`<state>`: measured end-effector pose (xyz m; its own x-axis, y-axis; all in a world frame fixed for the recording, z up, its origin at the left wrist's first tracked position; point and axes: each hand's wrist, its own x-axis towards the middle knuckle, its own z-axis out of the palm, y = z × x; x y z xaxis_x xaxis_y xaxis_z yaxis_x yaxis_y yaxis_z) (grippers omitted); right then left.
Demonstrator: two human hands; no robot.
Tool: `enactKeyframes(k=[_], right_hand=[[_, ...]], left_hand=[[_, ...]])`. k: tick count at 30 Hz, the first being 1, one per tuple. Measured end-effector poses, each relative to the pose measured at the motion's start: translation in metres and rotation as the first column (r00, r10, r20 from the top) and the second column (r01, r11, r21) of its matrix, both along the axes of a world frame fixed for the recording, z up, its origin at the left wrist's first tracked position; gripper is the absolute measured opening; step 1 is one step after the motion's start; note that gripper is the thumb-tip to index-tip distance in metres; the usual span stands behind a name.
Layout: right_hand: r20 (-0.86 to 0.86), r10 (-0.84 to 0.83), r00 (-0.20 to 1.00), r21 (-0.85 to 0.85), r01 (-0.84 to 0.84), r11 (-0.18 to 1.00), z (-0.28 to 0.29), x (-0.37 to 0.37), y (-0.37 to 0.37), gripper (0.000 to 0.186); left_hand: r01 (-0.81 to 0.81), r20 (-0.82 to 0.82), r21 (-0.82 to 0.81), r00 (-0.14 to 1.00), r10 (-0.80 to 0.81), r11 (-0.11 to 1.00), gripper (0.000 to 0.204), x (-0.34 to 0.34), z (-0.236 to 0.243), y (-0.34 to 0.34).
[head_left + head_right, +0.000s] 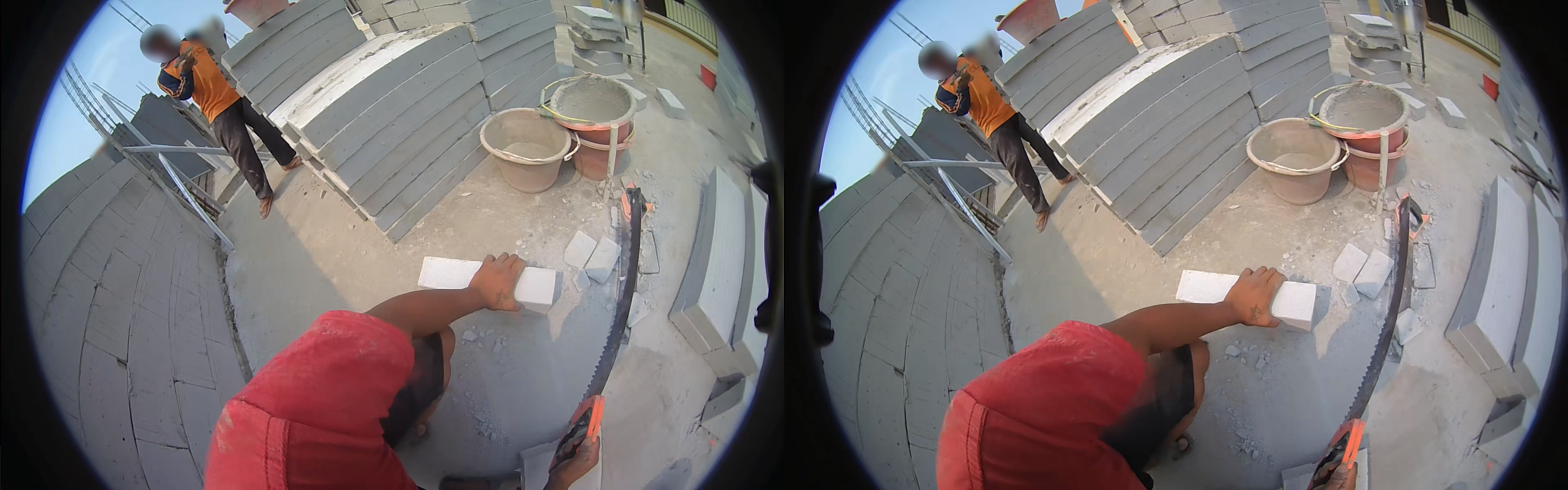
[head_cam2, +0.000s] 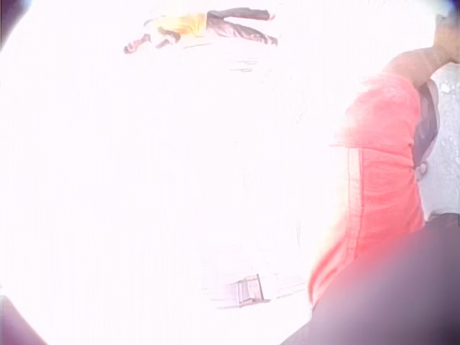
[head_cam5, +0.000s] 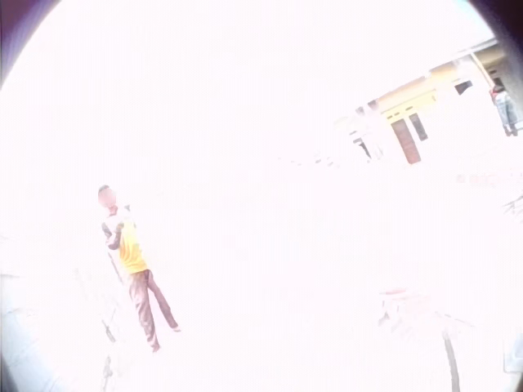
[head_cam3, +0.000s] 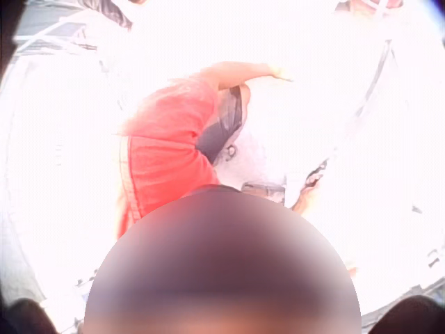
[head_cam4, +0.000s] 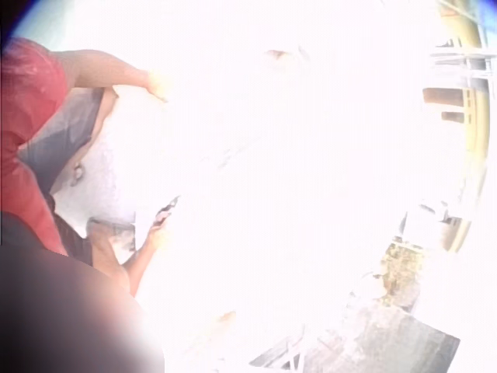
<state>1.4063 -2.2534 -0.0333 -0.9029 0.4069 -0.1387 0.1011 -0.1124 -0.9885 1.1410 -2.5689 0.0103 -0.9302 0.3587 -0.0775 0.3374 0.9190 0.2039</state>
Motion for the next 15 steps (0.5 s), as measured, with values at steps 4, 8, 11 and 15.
enactKeyframes(k=[4,8,11,15], right_hand=[[-0.034,-0.131,0.991,0.052,0.132,0.990,0.009,0.045,0.012,0.044],[-0.004,-0.209,0.978,0.094,0.209,0.973,0.014,0.089,0.022,0.045],[0.024,-0.280,0.960,0.121,0.275,0.954,0.013,0.114,0.030,0.045],[-0.021,-0.370,0.929,0.078,0.370,0.926,0.007,0.134,0.041,0.043]], left_hand=[[0.021,-0.111,-0.061,0.993,-0.027,0.998,0.081,0.002,-0.015,0.000],[0.002,-0.097,-0.135,0.995,-0.015,0.991,0.079,0.005,-0.017,0.007],[0.011,-0.083,-0.146,0.996,-0.023,0.989,0.082,0.005,-0.012,0.010],[-0.034,-0.007,-0.166,0.999,0.033,0.986,0.091,0.002,-0.011,0.011]])
